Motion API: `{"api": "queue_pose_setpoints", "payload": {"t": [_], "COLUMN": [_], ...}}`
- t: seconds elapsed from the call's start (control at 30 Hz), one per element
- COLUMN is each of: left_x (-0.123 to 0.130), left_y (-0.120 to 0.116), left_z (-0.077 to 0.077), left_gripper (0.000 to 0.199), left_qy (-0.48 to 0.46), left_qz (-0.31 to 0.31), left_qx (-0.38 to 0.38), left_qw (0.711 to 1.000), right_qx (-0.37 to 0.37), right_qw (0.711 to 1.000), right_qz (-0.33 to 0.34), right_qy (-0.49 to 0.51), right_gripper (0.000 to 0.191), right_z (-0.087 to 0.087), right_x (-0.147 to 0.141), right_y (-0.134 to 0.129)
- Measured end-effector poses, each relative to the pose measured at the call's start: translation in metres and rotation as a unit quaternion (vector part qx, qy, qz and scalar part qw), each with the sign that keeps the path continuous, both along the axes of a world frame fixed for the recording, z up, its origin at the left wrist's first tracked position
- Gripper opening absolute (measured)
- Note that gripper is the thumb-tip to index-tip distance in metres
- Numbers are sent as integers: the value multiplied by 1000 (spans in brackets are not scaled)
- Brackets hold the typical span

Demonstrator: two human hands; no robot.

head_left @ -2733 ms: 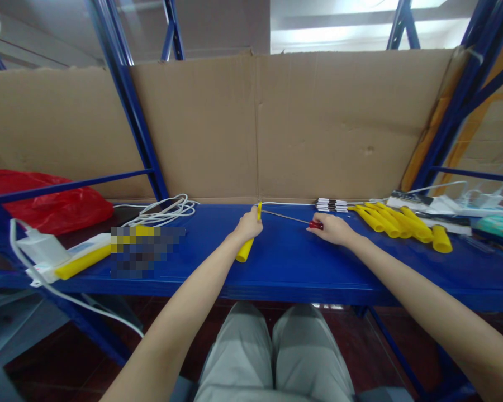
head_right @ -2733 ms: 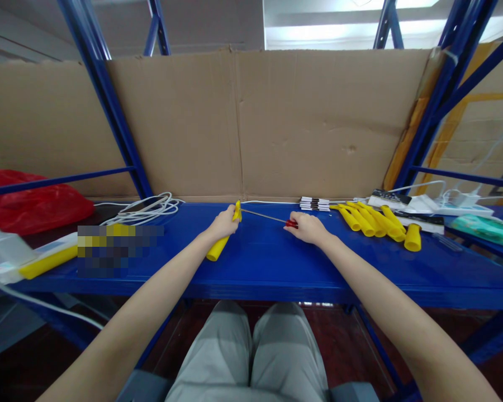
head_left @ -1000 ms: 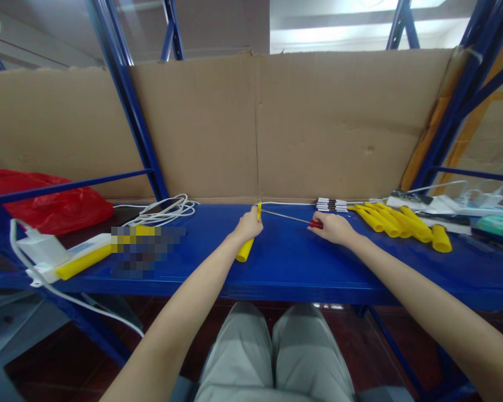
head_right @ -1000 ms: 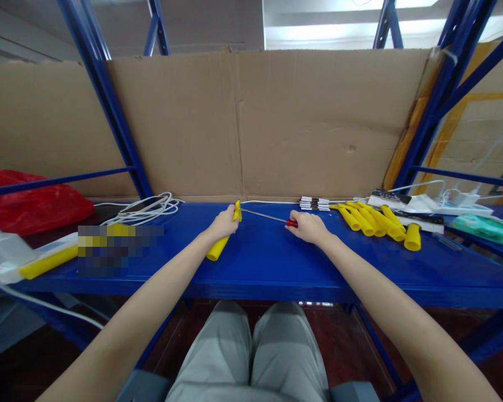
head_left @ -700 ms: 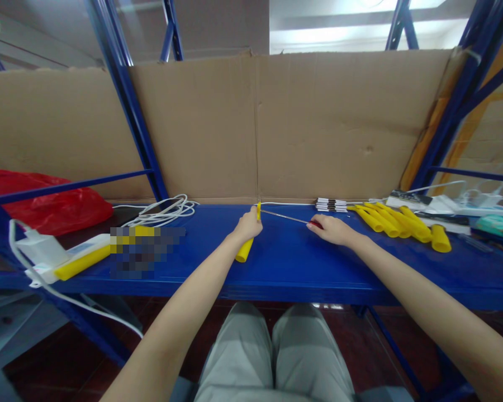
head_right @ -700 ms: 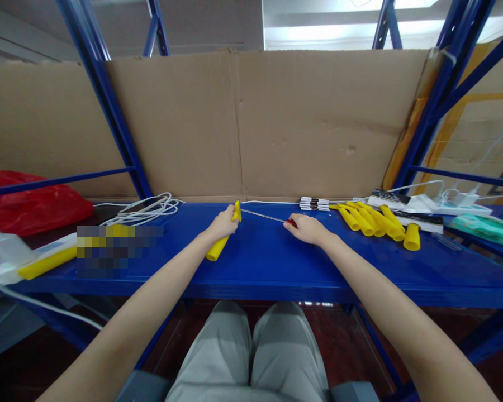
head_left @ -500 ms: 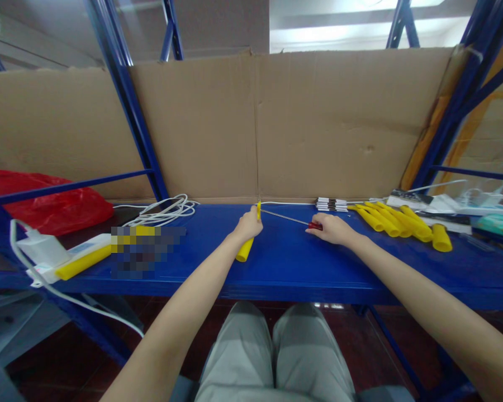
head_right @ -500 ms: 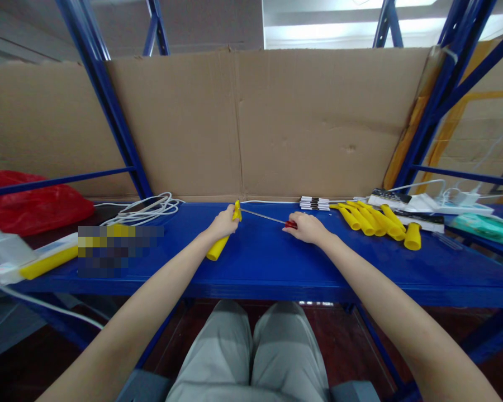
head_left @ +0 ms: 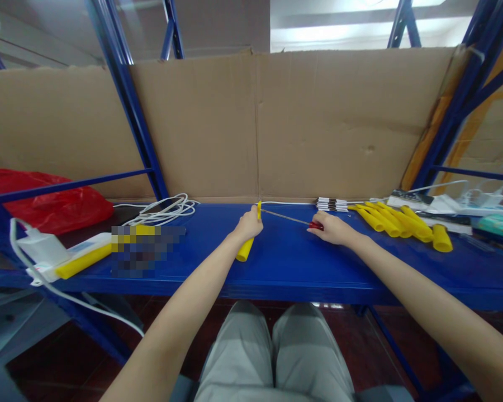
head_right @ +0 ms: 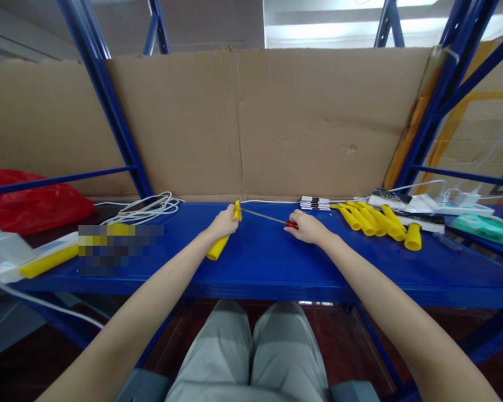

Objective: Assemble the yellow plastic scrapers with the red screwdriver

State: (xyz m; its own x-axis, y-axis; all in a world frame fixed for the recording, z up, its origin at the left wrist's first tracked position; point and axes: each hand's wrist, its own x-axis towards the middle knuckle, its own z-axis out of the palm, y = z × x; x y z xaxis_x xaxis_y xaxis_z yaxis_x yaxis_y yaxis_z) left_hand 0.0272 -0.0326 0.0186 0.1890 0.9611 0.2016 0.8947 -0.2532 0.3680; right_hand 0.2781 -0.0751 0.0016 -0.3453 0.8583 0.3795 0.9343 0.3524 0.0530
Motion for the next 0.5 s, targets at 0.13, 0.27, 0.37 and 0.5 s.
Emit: {"api": "queue_pose_setpoints", "payload": {"t": [0.13, 0.27, 0.37, 0.5], "left_x": [0, 0, 0, -1], "left_y": [-1, -1, 0, 1], "left_z": [0, 0, 0, 0], "left_gripper": [32, 31, 31, 30], "left_qy": [3, -2, -6, 3], "left_qz": [-4, -3, -2, -2], "left_qx": [2, 1, 1, 0], "left_qw": [1000, 1000, 1000, 1000], "right_qx": [-26, -63, -70, -33], "right_qw": [999, 997, 996, 999], "right_qz": [-38, -30, 3, 28], "right_qy": [11, 46, 56, 24], "right_gripper": [15, 19, 22, 21], "right_z": [1, 2, 2, 0], "right_x": [-2, -3, -2, 0], "right_y": [-2, -4, -2, 2]}}
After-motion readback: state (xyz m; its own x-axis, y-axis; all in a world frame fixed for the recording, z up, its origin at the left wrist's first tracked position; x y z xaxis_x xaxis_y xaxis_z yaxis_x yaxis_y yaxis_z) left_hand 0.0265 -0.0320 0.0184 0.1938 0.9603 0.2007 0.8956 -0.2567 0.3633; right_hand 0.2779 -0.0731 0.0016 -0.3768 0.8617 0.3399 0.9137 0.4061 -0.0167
